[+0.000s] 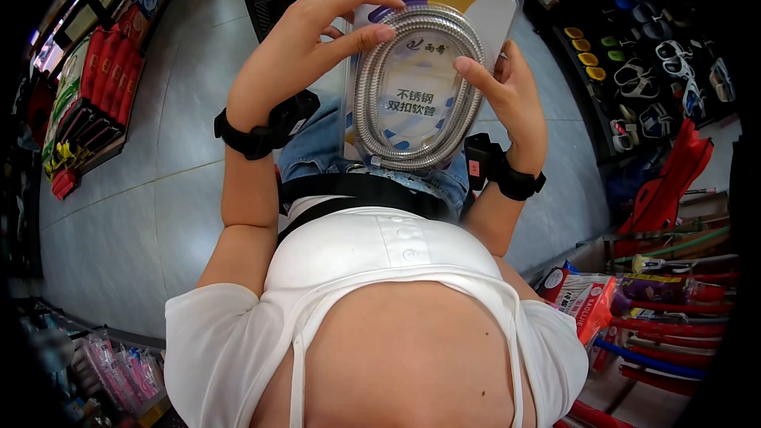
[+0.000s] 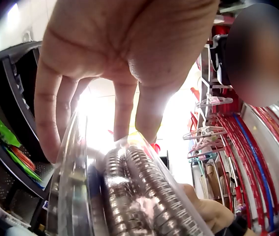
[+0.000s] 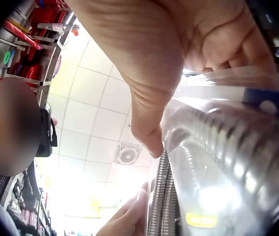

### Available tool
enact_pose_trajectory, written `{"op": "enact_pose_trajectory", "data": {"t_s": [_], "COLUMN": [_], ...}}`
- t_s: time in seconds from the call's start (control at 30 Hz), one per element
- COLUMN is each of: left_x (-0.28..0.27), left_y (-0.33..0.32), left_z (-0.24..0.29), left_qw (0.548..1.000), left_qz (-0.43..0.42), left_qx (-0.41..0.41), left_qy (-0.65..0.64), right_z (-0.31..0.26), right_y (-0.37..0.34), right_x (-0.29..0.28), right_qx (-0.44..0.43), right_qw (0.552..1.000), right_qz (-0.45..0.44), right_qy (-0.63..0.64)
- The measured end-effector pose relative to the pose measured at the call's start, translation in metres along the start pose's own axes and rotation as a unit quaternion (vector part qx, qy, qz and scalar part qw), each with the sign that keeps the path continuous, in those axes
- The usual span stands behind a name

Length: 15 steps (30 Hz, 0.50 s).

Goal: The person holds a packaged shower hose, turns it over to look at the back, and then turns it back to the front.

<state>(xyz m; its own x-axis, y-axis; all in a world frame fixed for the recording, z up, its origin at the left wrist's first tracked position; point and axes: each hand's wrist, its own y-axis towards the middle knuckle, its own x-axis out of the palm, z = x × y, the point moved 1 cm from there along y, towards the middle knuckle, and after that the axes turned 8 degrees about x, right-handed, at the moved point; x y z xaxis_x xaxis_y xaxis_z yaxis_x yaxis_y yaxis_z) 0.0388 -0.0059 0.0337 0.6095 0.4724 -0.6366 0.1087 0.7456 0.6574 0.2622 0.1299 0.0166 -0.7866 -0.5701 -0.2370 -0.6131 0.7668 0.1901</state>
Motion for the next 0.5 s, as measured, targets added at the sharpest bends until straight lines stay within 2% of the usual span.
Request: {"op": "enact_pose_trajectory", "data": {"t_s": [0.5], "left_x": [0.0014], "left_y": [0.0002], "left_z": [0.0013], "left_qw": [1.0], "left_qz": [0.009], "left_qx": [-0.003], "left_qy": [-0.02], "right_z": [0.0044], "right_y": [0.0024], "right_x": [0.0007], "right_qx": [-0.008], "right_qw": [1.0], "right_qz": [0.003], "right_qy": [-0.001]}}
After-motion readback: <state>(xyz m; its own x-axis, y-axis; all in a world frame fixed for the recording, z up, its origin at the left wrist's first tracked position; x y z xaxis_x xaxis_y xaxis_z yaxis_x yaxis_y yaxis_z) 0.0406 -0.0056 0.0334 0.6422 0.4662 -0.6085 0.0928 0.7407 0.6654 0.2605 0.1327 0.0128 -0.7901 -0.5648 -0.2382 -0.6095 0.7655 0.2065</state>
